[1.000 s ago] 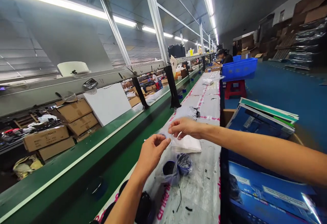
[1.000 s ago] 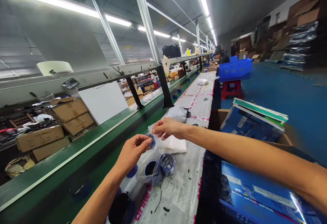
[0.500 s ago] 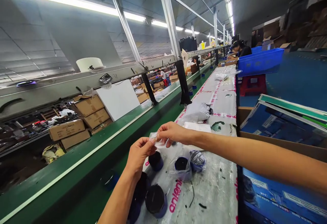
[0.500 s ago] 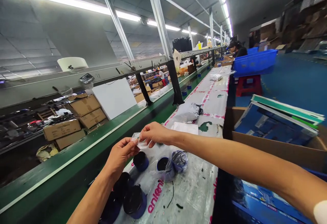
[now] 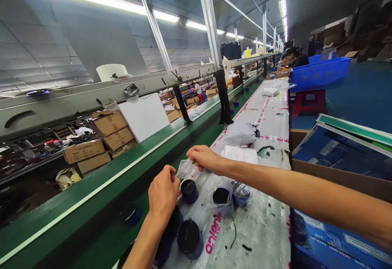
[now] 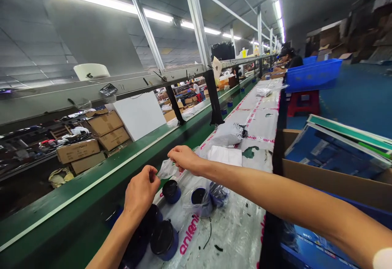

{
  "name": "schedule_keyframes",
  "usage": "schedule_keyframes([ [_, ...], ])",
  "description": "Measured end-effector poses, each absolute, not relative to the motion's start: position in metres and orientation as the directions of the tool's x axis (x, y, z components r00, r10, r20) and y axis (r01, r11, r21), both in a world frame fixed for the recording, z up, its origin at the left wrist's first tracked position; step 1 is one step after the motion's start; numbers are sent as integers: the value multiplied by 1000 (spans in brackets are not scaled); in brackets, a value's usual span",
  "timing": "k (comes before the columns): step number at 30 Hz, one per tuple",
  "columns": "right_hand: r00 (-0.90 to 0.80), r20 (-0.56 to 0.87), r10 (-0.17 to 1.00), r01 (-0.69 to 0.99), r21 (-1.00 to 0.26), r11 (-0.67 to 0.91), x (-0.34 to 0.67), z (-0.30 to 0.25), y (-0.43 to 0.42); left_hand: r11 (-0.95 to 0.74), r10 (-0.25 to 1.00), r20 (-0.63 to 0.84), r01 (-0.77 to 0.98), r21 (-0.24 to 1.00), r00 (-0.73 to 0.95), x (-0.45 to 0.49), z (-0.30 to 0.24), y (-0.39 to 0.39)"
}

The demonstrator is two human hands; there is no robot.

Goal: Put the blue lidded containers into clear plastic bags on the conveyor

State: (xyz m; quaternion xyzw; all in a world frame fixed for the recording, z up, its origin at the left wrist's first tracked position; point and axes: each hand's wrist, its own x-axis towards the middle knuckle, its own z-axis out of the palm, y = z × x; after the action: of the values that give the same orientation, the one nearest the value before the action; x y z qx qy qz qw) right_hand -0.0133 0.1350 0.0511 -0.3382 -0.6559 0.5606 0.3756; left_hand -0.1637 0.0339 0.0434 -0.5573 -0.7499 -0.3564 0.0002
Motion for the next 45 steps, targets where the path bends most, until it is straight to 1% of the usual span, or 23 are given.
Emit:
schedule_keyframes([
  [3, -547, 146, 825, 71, -973, 219, -10, 46, 136, 146, 836, 390, 842, 519, -386, -167, 45, 32],
  [6, -560, 195, 805, 138, -937, 322, -8, 42, 135, 132, 842, 375, 822, 554, -388, -166, 47, 33],
  [9, -523, 250, 815, 248, -870, 426, -9, 41, 133, 95, 861, 352, 796, 597, -367, -162, 49, 34],
  [12, -471, 317, 823, 353, -788, 505, -13, 42, 133, 69, 872, 355, 803, 592, -337, -162, 48, 34],
  [15, -484, 373, 791, 393, -715, 578, -16, 40, 139, 106, 855, 389, 851, 514, -342, -170, 45, 32],
  [19, -585, 417, 696, 383, -614, 690, -21, 33, 153, 166, 851, 408, 905, 391, -332, -183, 40, 34],
  [23, -653, 453, 607, 411, -461, 786, -27, 27, 160, 216, 855, 400, 928, 303, -330, -188, 36, 44],
  [28, -718, 420, 555, 490, -260, 832, -27, 21, 158, 225, 896, 352, 960, 164, -270, -190, 27, 48],
  [32, -802, 352, 483, 471, -126, 873, -19, 14, 152, 166, 943, 280, 984, 68, -178, -188, 19, 42],
  [35, -846, 324, 423, 426, -66, 902, -15, 10, 149, 130, 962, 236, 991, 42, -137, -183, 18, 38],
  [41, -868, 330, 370, 371, -62, 926, -2, 10, 150, 118, 971, 197, 988, 100, -136, -182, 23, 24],
  [45, -899, 335, 282, 276, -66, 959, 10, 11, 150, 65, 981, 175, 989, 131, -87, -182, 23, 14],
])
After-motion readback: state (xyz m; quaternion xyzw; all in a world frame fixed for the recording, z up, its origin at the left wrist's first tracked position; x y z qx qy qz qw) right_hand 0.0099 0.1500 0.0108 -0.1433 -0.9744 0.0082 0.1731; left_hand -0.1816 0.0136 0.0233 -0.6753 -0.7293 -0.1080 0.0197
